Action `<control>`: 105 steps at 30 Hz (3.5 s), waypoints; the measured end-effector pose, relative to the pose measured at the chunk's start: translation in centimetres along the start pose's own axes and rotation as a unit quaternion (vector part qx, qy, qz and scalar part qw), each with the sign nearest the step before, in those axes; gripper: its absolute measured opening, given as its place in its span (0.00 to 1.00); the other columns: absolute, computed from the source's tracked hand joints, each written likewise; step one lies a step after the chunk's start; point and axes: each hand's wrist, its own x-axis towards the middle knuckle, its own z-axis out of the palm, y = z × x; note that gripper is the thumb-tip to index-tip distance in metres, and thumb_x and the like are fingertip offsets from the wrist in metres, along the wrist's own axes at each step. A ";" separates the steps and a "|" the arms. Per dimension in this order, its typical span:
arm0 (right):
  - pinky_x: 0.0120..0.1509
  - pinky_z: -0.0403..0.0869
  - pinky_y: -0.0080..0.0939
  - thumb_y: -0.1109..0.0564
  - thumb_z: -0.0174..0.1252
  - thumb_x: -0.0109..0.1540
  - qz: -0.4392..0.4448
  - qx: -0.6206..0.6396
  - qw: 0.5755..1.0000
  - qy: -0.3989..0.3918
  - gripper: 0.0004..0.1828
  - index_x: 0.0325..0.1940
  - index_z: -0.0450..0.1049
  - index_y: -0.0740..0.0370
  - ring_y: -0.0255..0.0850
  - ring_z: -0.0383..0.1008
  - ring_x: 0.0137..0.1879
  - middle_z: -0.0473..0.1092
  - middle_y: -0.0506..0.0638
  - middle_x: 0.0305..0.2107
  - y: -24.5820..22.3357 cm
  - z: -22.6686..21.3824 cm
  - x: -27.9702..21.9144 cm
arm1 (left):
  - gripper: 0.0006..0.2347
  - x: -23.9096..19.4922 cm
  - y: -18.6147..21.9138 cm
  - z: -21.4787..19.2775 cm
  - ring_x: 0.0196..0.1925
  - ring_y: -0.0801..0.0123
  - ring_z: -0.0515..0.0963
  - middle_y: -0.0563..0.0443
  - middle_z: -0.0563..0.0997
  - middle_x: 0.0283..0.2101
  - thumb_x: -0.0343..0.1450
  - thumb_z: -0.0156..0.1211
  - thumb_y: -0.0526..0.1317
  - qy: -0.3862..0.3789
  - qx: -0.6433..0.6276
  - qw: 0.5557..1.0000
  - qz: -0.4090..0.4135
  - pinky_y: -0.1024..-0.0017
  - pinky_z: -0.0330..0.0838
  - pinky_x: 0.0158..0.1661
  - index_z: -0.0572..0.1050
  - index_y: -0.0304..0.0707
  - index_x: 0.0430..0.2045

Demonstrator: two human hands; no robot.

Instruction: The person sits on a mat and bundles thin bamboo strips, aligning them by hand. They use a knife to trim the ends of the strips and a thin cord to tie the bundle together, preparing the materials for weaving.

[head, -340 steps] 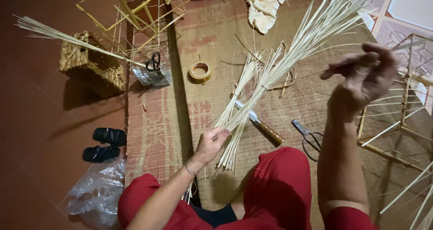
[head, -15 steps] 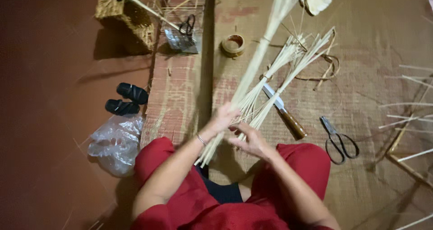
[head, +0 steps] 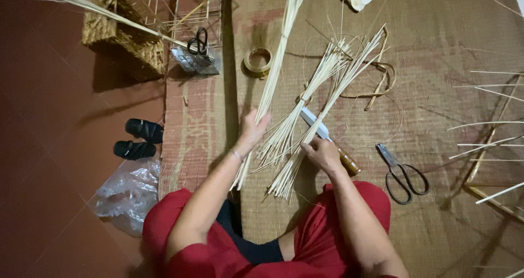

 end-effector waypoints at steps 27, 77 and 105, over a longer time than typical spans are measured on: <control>0.55 0.73 0.36 0.42 0.52 0.68 0.011 0.432 0.900 -0.053 0.22 0.49 0.77 0.64 0.34 0.75 0.47 0.77 0.46 0.40 0.8 3.4 3.3 | 0.20 -5.3 4.1 4.8 0.40 0.70 0.81 0.47 0.80 0.43 0.68 0.71 0.38 -0.192 -0.124 0.949 -0.216 0.71 0.79 0.37 0.68 0.31 0.49; 0.49 0.79 0.43 0.61 0.60 0.63 0.006 -0.259 0.763 0.592 0.13 0.51 0.71 0.68 0.45 0.74 0.52 0.70 0.58 0.48 28.3 -20.2 12.1 | 0.17 13.0 -0.6 6.8 0.33 0.62 0.83 0.44 0.82 0.37 0.65 0.62 0.28 -0.049 -0.041 0.993 -0.097 0.67 0.81 0.33 0.71 0.29 0.48; 0.34 0.70 0.45 0.55 0.51 0.72 0.047 0.063 0.962 0.262 0.08 0.39 0.67 0.57 0.44 0.68 0.33 0.69 0.54 0.30 14.6 -9.1 25.8 | 0.31 6.6 -3.1 6.0 0.51 0.48 0.83 0.30 0.79 0.53 0.67 0.65 0.37 -0.104 0.182 0.974 -0.090 0.59 0.79 0.49 0.61 0.28 0.66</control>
